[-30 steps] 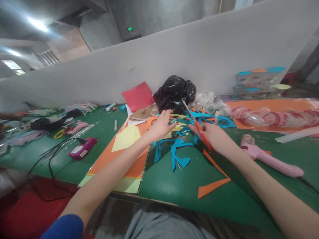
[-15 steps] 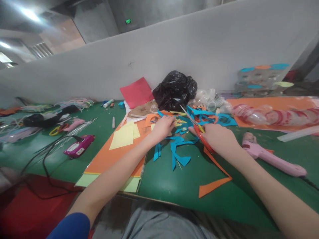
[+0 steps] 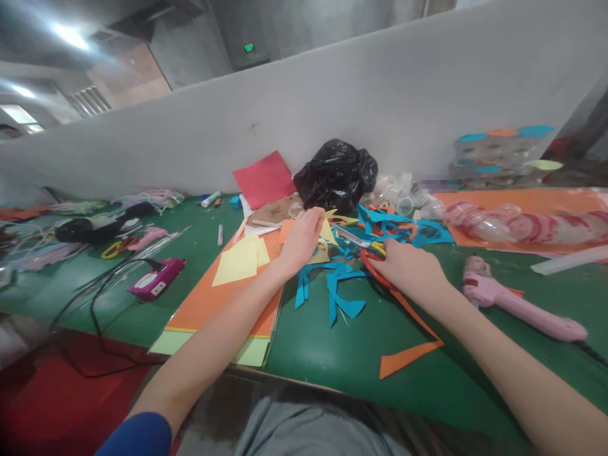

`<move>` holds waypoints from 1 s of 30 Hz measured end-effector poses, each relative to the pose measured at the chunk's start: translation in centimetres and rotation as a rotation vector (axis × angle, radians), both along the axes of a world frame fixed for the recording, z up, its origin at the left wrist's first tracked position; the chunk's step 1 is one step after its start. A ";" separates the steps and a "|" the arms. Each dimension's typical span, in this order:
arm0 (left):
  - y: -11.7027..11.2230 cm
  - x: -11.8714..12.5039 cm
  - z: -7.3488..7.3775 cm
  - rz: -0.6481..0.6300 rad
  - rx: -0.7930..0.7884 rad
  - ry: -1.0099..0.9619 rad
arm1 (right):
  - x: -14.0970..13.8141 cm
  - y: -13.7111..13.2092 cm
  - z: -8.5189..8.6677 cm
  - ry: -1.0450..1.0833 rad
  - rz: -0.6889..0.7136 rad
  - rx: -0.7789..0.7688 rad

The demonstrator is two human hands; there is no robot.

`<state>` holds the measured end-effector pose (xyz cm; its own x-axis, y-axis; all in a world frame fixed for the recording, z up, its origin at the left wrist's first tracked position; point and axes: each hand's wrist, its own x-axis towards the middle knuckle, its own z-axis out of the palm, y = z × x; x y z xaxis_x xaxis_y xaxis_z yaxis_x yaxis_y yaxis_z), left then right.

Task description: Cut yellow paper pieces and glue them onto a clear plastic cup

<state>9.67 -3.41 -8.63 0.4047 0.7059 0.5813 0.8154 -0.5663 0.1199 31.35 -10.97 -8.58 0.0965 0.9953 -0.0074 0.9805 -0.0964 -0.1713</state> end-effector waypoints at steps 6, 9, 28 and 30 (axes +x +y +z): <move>-0.9 0.3 0.2 -0.050 -0.077 -0.195 | 0.9 0.7 -1.0 0.058 0.039 0.096; -1.4 0.5 0.3 -0.093 -0.149 -0.301 | 1.8 1.5 -1.5 0.131 0.170 0.320; -4.7 3.8 -0.5 -0.354 -0.619 -0.801 | -1.1 0.7 -1.5 0.354 0.522 0.432; -4.8 3.7 -0.4 -0.346 -0.618 -0.796 | -1.3 0.5 -1.2 0.398 0.539 0.381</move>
